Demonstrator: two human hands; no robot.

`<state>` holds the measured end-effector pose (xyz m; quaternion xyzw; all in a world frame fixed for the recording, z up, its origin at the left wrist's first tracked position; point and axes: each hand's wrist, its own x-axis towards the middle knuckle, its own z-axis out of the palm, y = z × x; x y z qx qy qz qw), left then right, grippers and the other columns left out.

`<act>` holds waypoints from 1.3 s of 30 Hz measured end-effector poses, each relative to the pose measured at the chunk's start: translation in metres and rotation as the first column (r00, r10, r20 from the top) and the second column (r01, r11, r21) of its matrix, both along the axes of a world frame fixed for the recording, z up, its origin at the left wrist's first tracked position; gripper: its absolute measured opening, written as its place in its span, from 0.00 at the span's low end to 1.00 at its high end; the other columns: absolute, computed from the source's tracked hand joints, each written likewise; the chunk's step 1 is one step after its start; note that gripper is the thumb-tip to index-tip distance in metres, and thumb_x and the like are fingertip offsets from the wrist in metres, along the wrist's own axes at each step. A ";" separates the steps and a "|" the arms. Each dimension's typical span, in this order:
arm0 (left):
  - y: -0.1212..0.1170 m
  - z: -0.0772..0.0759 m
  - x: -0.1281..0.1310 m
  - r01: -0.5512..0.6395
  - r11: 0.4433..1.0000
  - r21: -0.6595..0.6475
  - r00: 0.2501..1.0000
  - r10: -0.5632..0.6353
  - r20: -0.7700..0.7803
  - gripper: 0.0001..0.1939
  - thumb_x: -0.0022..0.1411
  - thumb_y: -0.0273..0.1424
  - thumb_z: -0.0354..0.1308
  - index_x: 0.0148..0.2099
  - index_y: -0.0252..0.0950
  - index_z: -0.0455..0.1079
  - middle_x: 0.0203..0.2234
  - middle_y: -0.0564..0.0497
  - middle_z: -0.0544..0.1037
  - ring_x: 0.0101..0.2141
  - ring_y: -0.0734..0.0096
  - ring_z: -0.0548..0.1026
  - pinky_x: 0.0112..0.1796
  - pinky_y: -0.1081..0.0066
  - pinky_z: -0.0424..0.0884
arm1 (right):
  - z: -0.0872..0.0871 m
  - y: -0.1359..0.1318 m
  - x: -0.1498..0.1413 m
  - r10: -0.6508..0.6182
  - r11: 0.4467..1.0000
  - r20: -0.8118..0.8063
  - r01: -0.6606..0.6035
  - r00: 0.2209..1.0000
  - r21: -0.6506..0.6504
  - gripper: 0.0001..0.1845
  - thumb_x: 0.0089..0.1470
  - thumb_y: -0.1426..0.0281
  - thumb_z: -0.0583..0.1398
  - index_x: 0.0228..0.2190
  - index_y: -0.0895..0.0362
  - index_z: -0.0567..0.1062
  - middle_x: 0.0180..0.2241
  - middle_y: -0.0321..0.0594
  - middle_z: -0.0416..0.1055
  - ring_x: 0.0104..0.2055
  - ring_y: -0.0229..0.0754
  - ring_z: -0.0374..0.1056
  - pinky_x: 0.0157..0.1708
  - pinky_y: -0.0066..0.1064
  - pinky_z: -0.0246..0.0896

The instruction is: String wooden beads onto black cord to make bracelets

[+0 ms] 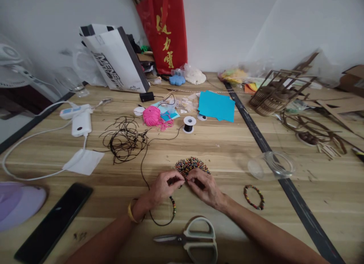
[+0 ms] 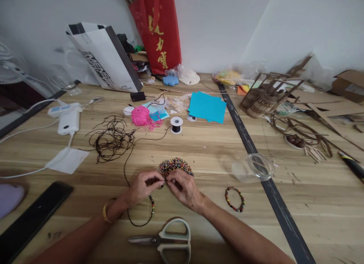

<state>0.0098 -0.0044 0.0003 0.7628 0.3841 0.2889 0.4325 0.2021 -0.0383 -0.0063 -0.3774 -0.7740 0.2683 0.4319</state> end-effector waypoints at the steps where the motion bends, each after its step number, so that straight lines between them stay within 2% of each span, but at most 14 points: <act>1: 0.000 0.000 0.000 0.001 1.000 0.000 1.000 -0.001 -0.002 0.05 0.57 0.27 0.57 0.31 0.32 0.74 0.24 0.50 0.78 0.27 0.73 0.73 0.32 0.74 0.68 | 0.000 0.000 0.000 -0.001 1.000 -0.002 0.001 1.000 0.000 0.06 0.61 0.73 0.54 0.37 0.58 0.71 0.32 0.43 0.71 0.34 0.39 0.67 0.34 0.31 0.65; 12: 0.000 -0.001 0.000 0.006 1.000 0.011 1.000 -0.006 0.007 0.05 0.57 0.27 0.57 0.30 0.32 0.73 0.24 0.50 0.78 0.26 0.73 0.73 0.32 0.74 0.68 | -0.007 0.000 0.000 -0.026 0.998 -0.082 0.021 0.996 -0.060 0.05 0.60 0.72 0.56 0.37 0.57 0.73 0.32 0.42 0.73 0.34 0.38 0.69 0.35 0.30 0.67; 39: -0.001 0.001 0.001 0.001 1.000 0.012 1.000 -0.001 0.010 0.05 0.57 0.27 0.58 0.30 0.33 0.73 0.25 0.49 0.78 0.28 0.71 0.74 0.33 0.74 0.68 | -0.007 0.001 0.000 0.024 0.996 -0.085 -0.031 0.996 -0.086 0.05 0.60 0.73 0.56 0.36 0.58 0.73 0.32 0.42 0.72 0.35 0.39 0.68 0.35 0.30 0.66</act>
